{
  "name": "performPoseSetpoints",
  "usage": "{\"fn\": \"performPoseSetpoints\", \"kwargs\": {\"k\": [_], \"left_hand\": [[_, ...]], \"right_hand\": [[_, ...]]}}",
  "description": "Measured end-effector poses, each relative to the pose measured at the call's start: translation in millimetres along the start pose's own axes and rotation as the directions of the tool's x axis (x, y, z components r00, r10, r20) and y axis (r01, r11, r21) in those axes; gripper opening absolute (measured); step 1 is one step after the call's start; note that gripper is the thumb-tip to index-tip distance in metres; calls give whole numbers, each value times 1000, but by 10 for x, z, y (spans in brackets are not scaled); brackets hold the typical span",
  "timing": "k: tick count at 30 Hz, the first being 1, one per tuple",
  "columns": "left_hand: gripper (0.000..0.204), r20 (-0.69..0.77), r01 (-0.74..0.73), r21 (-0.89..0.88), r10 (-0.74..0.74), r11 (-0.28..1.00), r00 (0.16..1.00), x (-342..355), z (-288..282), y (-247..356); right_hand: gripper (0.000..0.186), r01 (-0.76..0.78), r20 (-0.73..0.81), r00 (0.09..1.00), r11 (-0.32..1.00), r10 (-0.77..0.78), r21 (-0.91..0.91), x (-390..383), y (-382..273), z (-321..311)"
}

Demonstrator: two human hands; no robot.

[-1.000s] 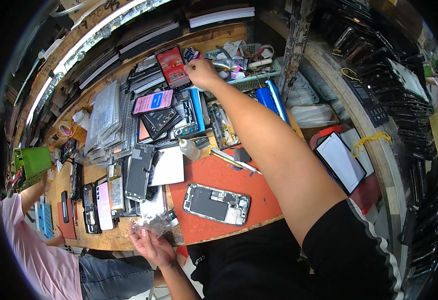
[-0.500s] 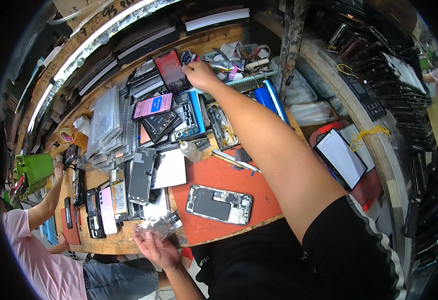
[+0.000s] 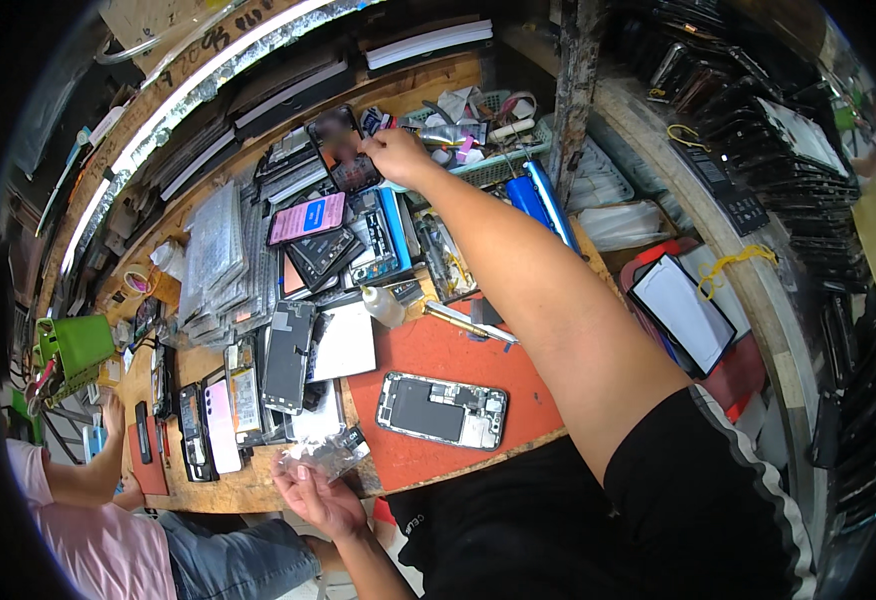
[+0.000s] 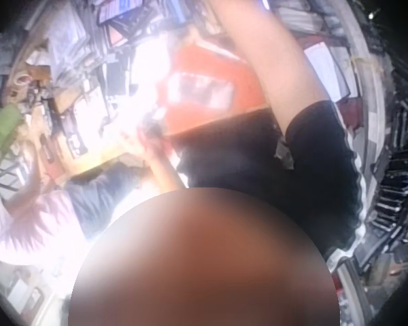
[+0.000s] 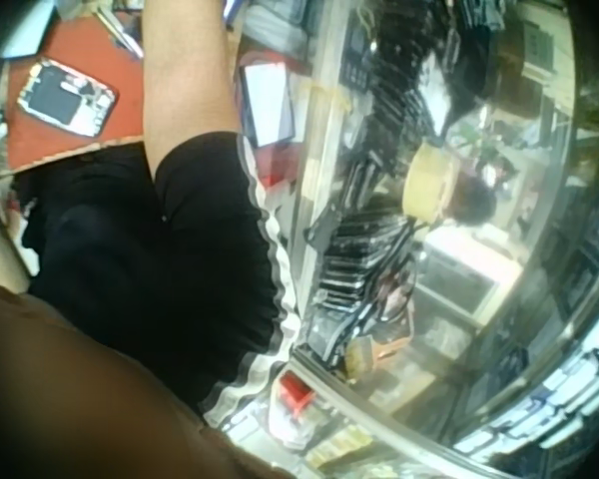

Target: The person disassembles a smartphone, removes the camera module, and installs a replacement camera module. They use a screwdriver to remove screws, pry open the back cover, and connect the camera ribbon cable before reassembling the device.

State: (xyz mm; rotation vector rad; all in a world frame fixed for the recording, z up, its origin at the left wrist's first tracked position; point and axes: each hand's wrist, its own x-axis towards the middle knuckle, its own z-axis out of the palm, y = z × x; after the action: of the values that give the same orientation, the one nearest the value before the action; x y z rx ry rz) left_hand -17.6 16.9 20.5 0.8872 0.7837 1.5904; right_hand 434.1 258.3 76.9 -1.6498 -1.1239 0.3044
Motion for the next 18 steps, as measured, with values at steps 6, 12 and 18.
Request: {"fn": "performPoseSetpoints", "kwargs": {"k": [6, 12, 18], "left_hand": [[46, 42, 15, -6, -15, 1000, 999, 20, -16, 10], [47, 28, 9, -13, -8, 1000, 1000, -5, -14, -4], [46, 52, -11, 38, 9, 999, 999, 29, -48, -8]], "right_hand": [[31, -10, 19, 1000, 1000, 10, 29, -12, -14, -13], [22, 54, 18, 998, 998, -54, 16, -21, 34, 20], [41, -34, 7, 999, 997, 34, -63, -4, -40, 4]]}}
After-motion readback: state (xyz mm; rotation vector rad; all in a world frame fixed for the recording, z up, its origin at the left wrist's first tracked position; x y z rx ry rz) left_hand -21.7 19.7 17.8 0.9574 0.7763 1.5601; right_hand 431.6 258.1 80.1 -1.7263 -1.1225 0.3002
